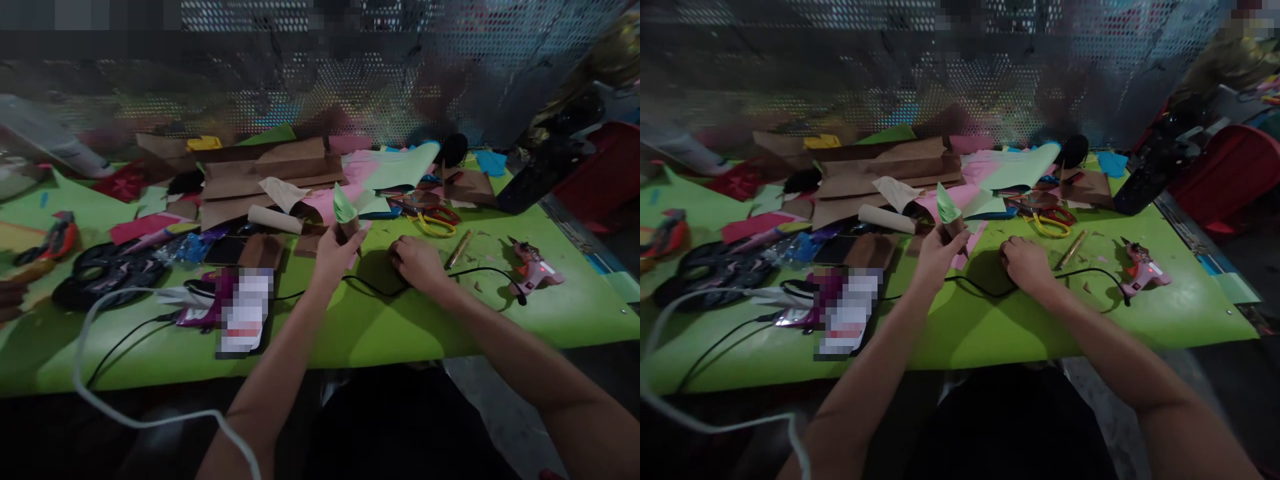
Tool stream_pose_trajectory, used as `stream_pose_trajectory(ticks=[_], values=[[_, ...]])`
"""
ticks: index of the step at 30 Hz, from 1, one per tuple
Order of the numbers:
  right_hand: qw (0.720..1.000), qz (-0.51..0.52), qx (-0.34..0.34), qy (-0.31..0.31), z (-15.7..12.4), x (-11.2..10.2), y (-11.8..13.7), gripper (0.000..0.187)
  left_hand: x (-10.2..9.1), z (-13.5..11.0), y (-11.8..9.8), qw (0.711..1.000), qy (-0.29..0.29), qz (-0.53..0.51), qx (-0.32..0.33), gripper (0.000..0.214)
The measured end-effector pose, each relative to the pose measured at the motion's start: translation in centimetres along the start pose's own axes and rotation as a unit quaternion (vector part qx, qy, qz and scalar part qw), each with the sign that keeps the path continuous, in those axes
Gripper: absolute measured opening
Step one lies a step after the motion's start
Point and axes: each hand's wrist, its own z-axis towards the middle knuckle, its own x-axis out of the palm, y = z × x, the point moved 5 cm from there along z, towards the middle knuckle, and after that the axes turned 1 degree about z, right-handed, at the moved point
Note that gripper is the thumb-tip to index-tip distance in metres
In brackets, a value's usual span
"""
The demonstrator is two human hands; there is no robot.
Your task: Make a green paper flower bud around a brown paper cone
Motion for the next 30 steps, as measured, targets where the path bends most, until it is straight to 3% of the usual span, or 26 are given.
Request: stream_pose_trajectory(ticks=[4, 7, 12, 16, 20, 24, 27, 30], values=[[0.998, 0.057, 0.006, -0.027, 0.1, -0.4, -0.7, 0.017, -0.3, 0.3, 0.7, 1.000, 0.014, 0.009, -0.024, 0.041], [0.986, 0.153, 0.008, -0.069, -0.3, -0.9, -1.5, 0.013, -0.4, -0.1, 0.3, 0.989, 0.015, 0.144, -0.013, 0.035], [0.951, 0.276, -0.002, -0.139, -1.5, -1.4, -2.0, 0.015, 0.9, -1.4, 0.3, 0.920, 0.059, 0.387, -0.010, 0.036], [0.934, 0.319, -0.014, -0.162, -2.1, -1.9, -1.4, 0.016, 1.8, -1.9, 0.5, 0.877, 0.092, 0.471, 0.038, 0.036], [0.928, 0.331, -0.020, -0.170, -2.5, -2.6, -0.8, 0.014, 1.9, -2.4, 0.1, 0.845, 0.108, 0.518, 0.078, 0.050], [0.934, 0.322, -0.028, -0.155, -2.5, -2.9, -0.5, 0.014, 1.9, -2.7, -0.5, 0.846, 0.106, 0.516, 0.081, 0.060], [0.939, 0.305, -0.044, -0.154, -2.6, -3.2, -0.3, 0.014, 1.7, -2.4, -1.2, 0.856, 0.100, 0.500, 0.081, 0.052], [0.944, 0.282, -0.059, -0.163, -2.9, -3.5, -0.2, 0.012, -0.2, -1.4, -1.9, 0.867, 0.074, 0.490, 0.054, 0.045]])
